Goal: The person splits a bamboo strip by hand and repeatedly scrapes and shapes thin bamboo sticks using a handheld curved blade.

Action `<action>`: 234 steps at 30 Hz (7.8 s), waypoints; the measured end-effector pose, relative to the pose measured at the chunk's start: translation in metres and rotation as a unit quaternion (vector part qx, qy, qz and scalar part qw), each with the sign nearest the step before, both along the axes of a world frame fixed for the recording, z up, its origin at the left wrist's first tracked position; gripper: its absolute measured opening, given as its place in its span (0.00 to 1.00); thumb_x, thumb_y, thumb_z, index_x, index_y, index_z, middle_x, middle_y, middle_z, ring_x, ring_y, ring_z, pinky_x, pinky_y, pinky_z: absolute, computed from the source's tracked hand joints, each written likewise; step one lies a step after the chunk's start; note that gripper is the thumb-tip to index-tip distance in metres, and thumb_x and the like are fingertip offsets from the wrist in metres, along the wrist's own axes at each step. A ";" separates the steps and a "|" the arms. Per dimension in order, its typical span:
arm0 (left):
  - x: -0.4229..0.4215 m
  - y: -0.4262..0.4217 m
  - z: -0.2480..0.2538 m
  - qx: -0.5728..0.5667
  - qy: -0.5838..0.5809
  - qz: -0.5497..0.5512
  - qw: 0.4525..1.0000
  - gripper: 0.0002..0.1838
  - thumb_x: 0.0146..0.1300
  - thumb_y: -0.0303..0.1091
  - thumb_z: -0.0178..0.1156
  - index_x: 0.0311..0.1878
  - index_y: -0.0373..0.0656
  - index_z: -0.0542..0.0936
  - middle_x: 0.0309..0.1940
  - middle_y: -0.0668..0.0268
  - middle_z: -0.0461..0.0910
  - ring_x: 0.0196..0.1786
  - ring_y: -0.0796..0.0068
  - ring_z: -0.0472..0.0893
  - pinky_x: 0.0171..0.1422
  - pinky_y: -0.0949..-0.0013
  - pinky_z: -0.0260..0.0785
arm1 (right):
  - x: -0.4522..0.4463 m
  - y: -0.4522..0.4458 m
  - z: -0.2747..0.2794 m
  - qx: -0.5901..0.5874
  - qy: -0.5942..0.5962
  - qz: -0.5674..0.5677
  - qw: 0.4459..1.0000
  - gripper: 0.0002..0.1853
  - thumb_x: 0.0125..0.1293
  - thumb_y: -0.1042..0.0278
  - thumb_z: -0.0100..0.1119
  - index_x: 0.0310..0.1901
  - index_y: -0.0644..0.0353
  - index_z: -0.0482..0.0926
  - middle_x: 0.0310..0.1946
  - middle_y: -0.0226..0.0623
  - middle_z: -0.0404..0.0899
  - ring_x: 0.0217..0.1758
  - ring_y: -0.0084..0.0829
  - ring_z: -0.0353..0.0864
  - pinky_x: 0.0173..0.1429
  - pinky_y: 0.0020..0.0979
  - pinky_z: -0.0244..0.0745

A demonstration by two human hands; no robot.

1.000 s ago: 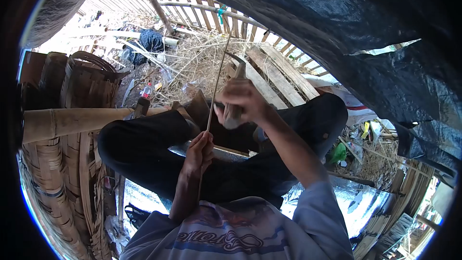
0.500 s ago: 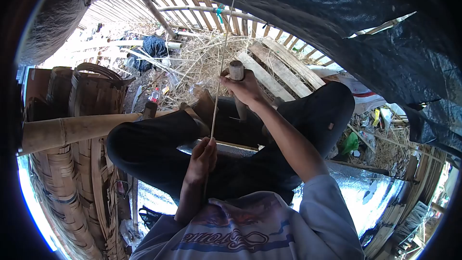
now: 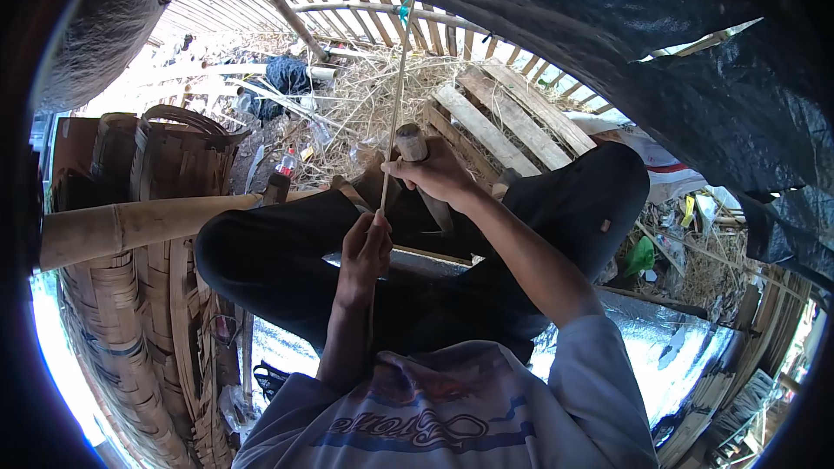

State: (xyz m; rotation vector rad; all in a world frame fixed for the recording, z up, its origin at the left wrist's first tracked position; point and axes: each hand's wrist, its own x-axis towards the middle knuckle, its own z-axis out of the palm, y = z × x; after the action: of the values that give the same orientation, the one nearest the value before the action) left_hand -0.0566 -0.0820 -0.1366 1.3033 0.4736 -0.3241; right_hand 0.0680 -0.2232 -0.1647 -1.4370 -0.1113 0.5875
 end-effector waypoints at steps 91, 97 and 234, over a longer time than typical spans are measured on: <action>-0.028 0.011 -0.013 -0.083 0.025 0.050 0.995 0.10 0.73 0.41 0.44 0.39 0.45 0.68 0.16 0.78 0.57 0.12 0.92 0.51 0.13 0.81 0.40 | 0.049 -0.079 0.050 0.353 0.087 -0.386 0.848 0.15 0.60 0.52 0.56 0.27 0.52 0.67 0.14 0.21 0.55 0.18 0.17 0.58 0.30 0.24 0.59; -0.028 0.012 -0.018 -0.078 0.053 0.034 0.995 0.10 0.73 0.42 0.46 0.39 0.47 0.69 0.15 0.80 0.60 0.11 0.92 0.54 0.13 0.82 0.43 | 0.048 -0.081 0.052 0.341 0.094 -0.343 0.870 0.14 0.60 0.53 0.57 0.27 0.52 0.66 0.14 0.20 0.55 0.18 0.17 0.58 0.30 0.24 0.59; 0.018 0.027 -0.015 -0.229 0.021 0.171 0.958 0.06 0.73 0.36 0.46 0.48 0.49 0.68 0.15 0.75 0.60 0.11 0.89 0.55 0.11 0.83 0.42 | -0.019 -0.064 0.079 0.458 -0.171 -0.122 0.863 0.17 0.66 0.48 0.45 0.34 0.55 0.69 0.11 0.23 0.63 0.13 0.20 0.60 0.26 0.28 0.63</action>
State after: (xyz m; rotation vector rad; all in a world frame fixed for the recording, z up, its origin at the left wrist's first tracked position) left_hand -0.0387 -0.0554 -0.1518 0.7487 0.6091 -0.1576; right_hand 0.0491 -0.2870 -0.0857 -0.5820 -0.4242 0.0155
